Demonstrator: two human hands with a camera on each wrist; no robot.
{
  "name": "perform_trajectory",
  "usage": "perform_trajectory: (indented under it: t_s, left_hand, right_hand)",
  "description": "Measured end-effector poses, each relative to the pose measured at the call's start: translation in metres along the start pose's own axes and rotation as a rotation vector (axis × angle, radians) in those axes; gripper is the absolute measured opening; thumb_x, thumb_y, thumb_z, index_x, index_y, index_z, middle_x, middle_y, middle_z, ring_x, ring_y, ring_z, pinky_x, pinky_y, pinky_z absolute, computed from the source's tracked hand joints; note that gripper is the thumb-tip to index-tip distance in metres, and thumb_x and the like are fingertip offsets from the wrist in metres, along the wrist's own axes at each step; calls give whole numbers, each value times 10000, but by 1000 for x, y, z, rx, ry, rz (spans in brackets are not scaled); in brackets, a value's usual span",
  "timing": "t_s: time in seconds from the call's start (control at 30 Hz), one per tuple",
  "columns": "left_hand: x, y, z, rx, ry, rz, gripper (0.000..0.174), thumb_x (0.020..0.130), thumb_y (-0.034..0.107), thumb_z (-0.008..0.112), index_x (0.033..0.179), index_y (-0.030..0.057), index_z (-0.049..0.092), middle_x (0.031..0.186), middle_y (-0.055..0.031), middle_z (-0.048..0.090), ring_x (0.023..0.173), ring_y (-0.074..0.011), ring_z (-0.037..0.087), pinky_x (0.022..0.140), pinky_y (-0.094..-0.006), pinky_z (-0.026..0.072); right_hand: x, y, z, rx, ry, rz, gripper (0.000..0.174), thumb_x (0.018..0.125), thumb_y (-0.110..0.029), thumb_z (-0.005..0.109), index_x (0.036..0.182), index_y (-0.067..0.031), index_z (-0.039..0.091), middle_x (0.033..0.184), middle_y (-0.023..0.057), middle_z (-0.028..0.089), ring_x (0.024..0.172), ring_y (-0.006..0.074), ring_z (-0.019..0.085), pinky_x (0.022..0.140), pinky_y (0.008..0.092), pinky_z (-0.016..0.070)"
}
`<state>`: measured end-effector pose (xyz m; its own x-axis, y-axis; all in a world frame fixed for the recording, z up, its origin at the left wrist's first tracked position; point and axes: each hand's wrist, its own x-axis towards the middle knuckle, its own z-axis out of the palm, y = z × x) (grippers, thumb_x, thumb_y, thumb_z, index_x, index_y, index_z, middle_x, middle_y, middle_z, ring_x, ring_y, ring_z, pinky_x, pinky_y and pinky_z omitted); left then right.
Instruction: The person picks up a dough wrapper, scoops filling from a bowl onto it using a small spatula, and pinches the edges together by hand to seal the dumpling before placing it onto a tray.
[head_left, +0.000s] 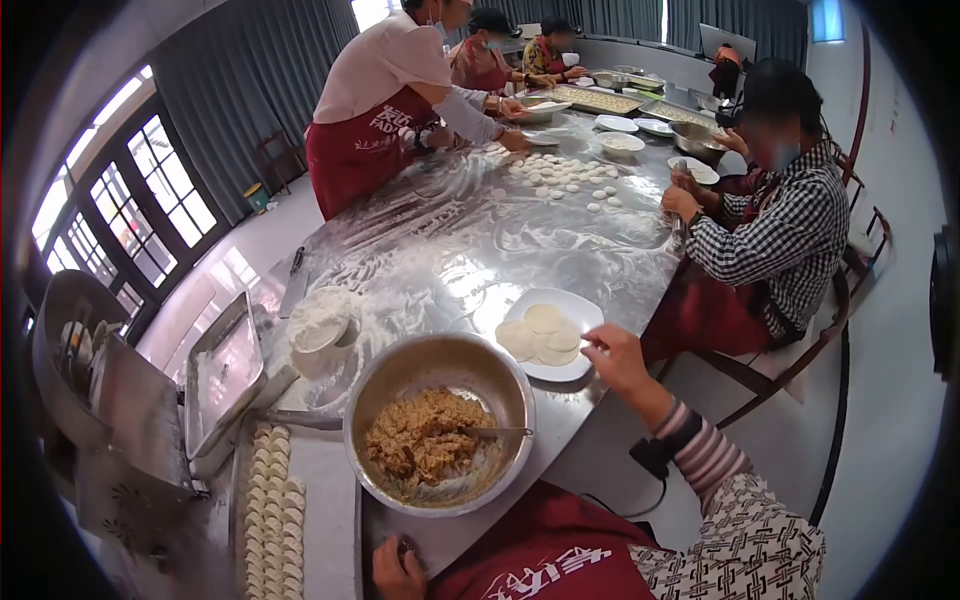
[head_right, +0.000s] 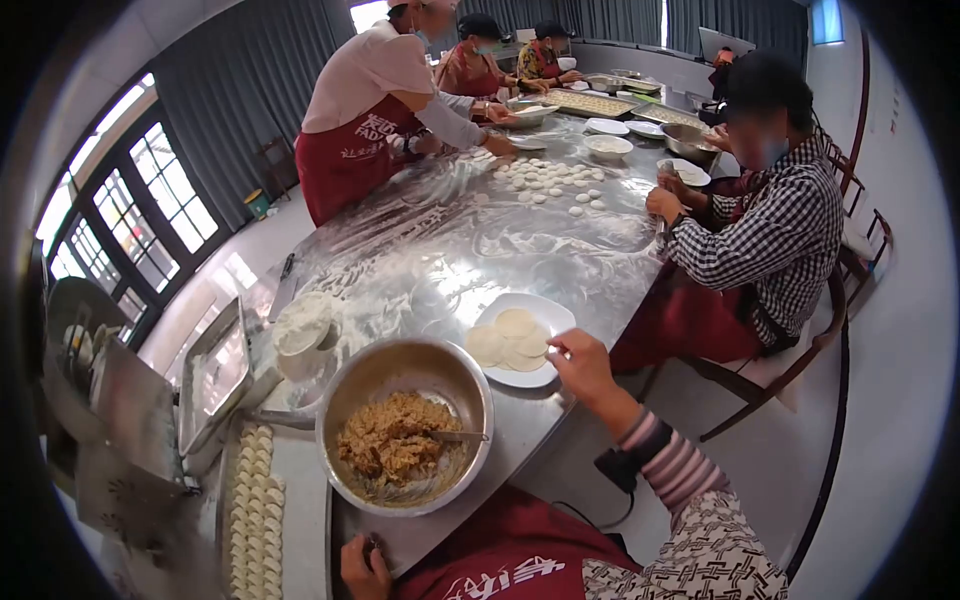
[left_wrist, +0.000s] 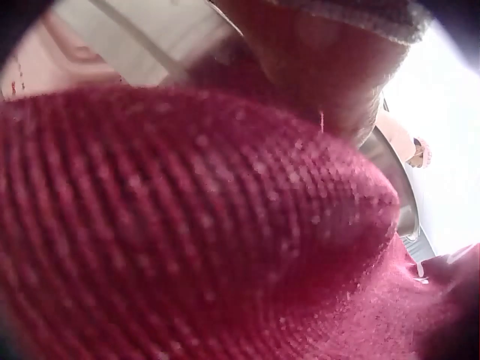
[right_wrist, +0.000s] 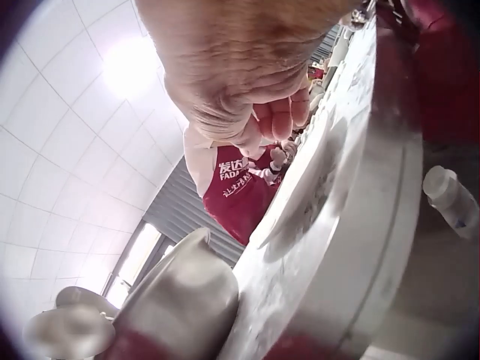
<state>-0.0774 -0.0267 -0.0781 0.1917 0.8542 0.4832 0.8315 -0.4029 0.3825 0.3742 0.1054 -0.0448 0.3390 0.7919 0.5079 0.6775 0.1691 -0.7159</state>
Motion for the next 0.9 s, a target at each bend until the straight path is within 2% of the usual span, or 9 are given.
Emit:
perform_trajectory:
  t_s: [0.1, 0.17, 0.2, 0.37, 0.5, 0.57, 0.67, 0.77, 0.9]
  left_hand:
    - [0, 1, 0, 34, 8, 11, 235, 903, 108, 575, 1105, -10, 597, 996, -197, 626, 903, -387, 597, 785, -438, 495]
    - [1, 3, 0, 54, 18, 21, 230, 902, 107, 575, 1098, -11, 599, 989, -193, 628, 896, -385, 598, 779, -438, 496]
    - [1, 2, 0, 53, 20, 28, 227, 901, 105, 575, 1094, -12, 601, 987, -193, 628, 892, -384, 598, 778, -437, 496]
    - [2, 1, 1, 39, 24, 15, 226, 899, 107, 575, 1091, -11, 603, 980, -195, 626, 887, -383, 599, 776, -437, 496]
    - [0, 1, 1, 20, 22, -10, 229, 901, 102, 569, 1099, -7, 601, 978, -200, 623, 884, -385, 597, 772, -439, 496]
    - [2, 3, -1, 19, 34, -7, 230, 900, 96, 567, 1103, -7, 600, 977, -201, 621, 881, -386, 596, 768, -439, 496]
    - [5, 10, -4, -24, 30, -36, 233, 896, 81, 567, 1107, -12, 595, 972, -209, 616, 873, -391, 593, 759, -438, 496]
    - [5, 11, -7, -34, 43, -36, 233, 893, 74, 568, 1108, -14, 593, 967, -216, 611, 869, -397, 590, 751, -440, 495]
    - [2, 7, -4, -29, 56, -31, 242, 893, 77, 568, 1117, -13, 589, 972, -219, 607, 870, -403, 588, 754, -450, 494]
  right_hand:
    - [51, 32, 28, -26, -68, 62, 197, 720, -157, 726, 869, -31, 701, 818, 127, 668, 727, 259, 652, 673, 345, 516]
    - [80, 46, 44, -242, -221, 151, 225, 712, -227, 730, 858, -58, 705, 876, 131, 675, 790, 272, 657, 709, 379, 521]
    - [88, 48, 52, -237, -220, 151, 225, 712, -227, 730, 858, -58, 705, 876, 131, 675, 790, 272, 657, 709, 379, 521]
    - [106, 62, 84, -571, -256, 118, 173, 700, -240, 716, 765, -82, 686, 825, 122, 678, 813, 312, 650, 721, 419, 515]
    - [109, 65, 94, -601, -231, 94, 174, 695, -237, 724, 778, -89, 685, 832, 122, 678, 815, 306, 652, 720, 418, 515]
    - [111, 51, 85, -462, -318, 200, 258, 748, -216, 683, 925, -27, 674, 933, 166, 681, 925, 334, 657, 790, 432, 517]
    - [106, 37, 76, -585, -310, 146, 203, 753, -197, 670, 890, -46, 671, 896, 148, 687, 903, 336, 660, 772, 434, 517]
    - [115, 58, 86, -649, -383, 180, 198, 747, -219, 691, 862, -59, 663, 864, 148, 687, 897, 334, 660, 754, 439, 511]
    - [114, 54, 86, -549, -299, 151, 222, 719, -227, 723, 840, -51, 662, 866, 147, 689, 867, 329, 660, 757, 418, 510]
